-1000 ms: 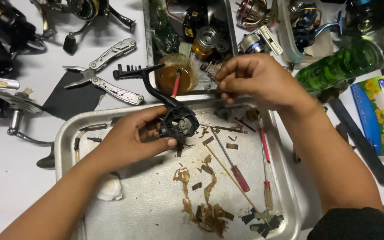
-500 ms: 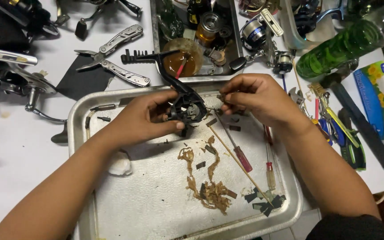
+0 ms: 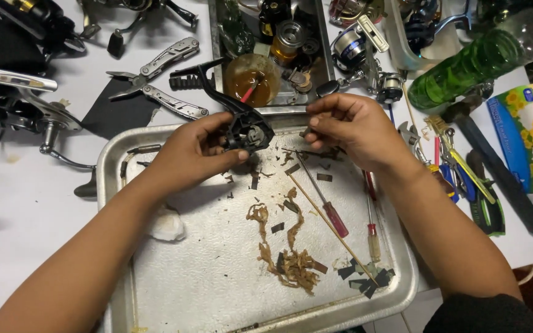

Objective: Disassembling and reassembling the internal gear mechanism of a fishing reel on a work tray.

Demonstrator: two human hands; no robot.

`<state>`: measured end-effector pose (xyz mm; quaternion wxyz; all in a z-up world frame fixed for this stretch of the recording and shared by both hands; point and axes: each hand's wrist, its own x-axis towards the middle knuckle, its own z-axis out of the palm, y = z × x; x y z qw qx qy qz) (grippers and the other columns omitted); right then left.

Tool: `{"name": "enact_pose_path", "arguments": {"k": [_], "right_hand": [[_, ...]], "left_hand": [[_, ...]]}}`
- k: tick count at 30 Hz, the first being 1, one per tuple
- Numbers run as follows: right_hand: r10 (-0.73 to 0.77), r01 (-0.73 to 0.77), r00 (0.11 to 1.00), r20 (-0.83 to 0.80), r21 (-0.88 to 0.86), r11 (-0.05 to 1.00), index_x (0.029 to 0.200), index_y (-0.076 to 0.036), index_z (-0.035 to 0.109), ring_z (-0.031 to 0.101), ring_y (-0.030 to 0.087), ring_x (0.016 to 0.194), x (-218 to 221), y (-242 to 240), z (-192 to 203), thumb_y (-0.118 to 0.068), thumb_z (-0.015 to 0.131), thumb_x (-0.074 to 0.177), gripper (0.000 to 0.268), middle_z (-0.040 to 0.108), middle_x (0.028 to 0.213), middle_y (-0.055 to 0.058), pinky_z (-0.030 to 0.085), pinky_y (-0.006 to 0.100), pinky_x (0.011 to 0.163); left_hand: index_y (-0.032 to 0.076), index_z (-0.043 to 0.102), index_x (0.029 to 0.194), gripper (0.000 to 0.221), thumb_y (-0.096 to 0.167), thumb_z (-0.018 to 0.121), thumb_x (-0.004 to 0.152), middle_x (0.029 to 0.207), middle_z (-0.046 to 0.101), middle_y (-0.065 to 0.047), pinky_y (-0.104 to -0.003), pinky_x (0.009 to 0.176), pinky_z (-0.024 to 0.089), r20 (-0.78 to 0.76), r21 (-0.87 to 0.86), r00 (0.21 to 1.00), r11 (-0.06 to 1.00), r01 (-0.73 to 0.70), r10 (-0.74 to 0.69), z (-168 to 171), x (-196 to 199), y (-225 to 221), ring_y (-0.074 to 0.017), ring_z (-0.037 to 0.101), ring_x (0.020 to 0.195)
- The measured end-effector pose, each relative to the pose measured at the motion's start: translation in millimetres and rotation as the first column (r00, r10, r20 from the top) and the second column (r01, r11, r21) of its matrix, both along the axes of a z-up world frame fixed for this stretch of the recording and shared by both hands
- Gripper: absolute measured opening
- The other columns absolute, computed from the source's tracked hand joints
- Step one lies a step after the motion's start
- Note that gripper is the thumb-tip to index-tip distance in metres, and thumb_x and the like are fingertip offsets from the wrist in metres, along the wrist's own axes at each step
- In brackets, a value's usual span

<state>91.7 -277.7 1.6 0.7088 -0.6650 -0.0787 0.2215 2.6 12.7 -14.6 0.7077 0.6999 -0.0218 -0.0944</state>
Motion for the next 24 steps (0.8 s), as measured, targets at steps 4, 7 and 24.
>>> {"name": "enact_pose_path", "arguments": {"k": [4,7,24], "right_hand": [[-0.024,0.023,1.0,0.019,0.038,0.999,0.117,0.011,0.066,0.077,0.026,0.075,-1.6,3.4,1.8,0.011,0.068,0.089,0.028,0.071,0.089,0.018,0.071,0.035,0.069],[-0.019,0.017,0.999,0.037,0.045,0.999,0.118,0.01,0.067,0.077,0.027,0.078,-3.8,5.3,2.1,0.012,0.068,0.088,0.029,0.071,0.091,0.018,0.071,0.037,0.072],[-0.029,0.034,0.998,-0.055,0.078,0.996,0.106,0.009,0.07,0.077,0.033,0.075,-13.6,2.1,-9.2,0.009,0.071,0.087,0.019,0.071,0.086,0.023,0.07,0.045,0.068]], "left_hand": [[-0.002,0.063,0.129,0.056,0.002,0.083,0.077,0.104,0.061,-0.005,-0.014,0.08,0.057,0.037,-0.017,0.999,0.999,-0.035,0.036,1.9,-0.4,-0.9,-0.009,0.057,0.093],[-0.003,0.064,0.128,0.055,0.003,0.084,0.077,0.102,0.063,-0.006,-0.016,0.079,0.058,0.063,-0.008,0.997,0.999,-0.048,0.048,2.7,-1.2,0.7,-0.01,0.058,0.091],[0.0,0.07,0.123,0.057,0.004,0.089,0.069,0.101,0.071,-0.009,-0.026,0.083,0.06,0.072,0.057,0.989,0.99,0.128,-0.132,8.2,-3.1,-13.3,-0.014,0.064,0.091]]}}
